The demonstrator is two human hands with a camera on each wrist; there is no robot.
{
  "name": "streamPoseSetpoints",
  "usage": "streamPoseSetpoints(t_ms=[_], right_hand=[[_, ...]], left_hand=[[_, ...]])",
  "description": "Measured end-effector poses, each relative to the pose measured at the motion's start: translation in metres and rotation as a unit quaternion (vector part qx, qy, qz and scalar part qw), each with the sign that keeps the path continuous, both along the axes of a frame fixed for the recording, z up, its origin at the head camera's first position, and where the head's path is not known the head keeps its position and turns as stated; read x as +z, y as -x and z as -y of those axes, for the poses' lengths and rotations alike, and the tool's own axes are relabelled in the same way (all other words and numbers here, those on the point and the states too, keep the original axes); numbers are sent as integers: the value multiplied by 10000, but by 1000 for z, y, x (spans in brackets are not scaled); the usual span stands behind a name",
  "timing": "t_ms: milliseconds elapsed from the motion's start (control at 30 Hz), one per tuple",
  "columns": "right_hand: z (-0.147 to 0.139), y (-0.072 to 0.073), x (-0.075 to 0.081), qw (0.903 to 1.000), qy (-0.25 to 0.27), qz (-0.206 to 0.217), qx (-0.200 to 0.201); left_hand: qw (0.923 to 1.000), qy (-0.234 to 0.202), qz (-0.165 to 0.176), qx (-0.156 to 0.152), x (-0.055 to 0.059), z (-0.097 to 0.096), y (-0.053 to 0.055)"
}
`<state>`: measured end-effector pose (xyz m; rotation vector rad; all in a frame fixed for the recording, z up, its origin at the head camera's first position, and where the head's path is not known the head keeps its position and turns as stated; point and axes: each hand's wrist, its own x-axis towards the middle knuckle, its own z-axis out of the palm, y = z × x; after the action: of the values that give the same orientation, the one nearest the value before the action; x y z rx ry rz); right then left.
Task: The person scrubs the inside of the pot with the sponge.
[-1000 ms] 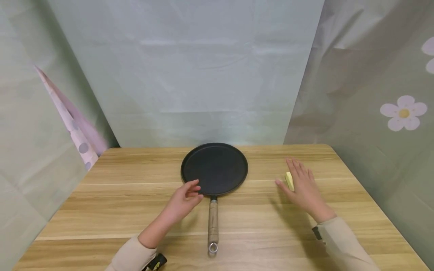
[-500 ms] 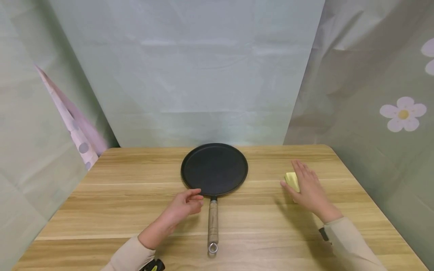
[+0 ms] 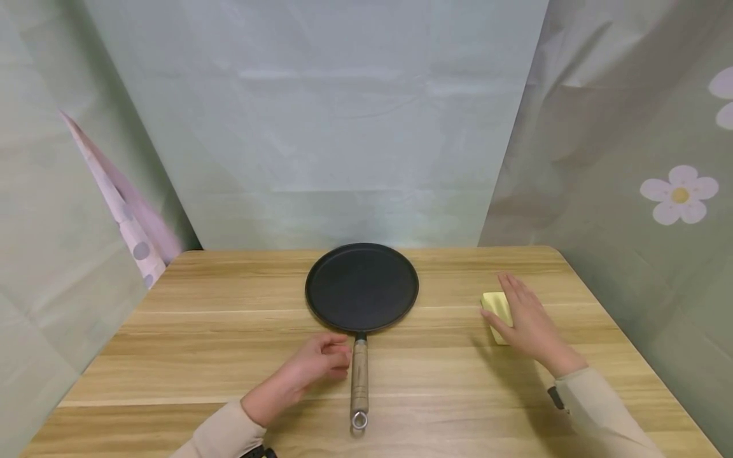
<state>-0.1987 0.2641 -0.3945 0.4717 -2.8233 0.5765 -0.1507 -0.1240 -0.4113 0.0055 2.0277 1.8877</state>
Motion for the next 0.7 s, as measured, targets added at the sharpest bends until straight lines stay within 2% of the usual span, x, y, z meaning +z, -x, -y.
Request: streamPoseSetpoints(t_ms=[333, 700], right_hand=[[-8, 1, -5, 9999, 26, -68, 105], [-17, -3, -11, 9995, -73, 303, 26]], left_hand=[[9996, -214, 193, 17, -3, -6, -7], [9994, -87, 331, 41, -2, -10, -14]])
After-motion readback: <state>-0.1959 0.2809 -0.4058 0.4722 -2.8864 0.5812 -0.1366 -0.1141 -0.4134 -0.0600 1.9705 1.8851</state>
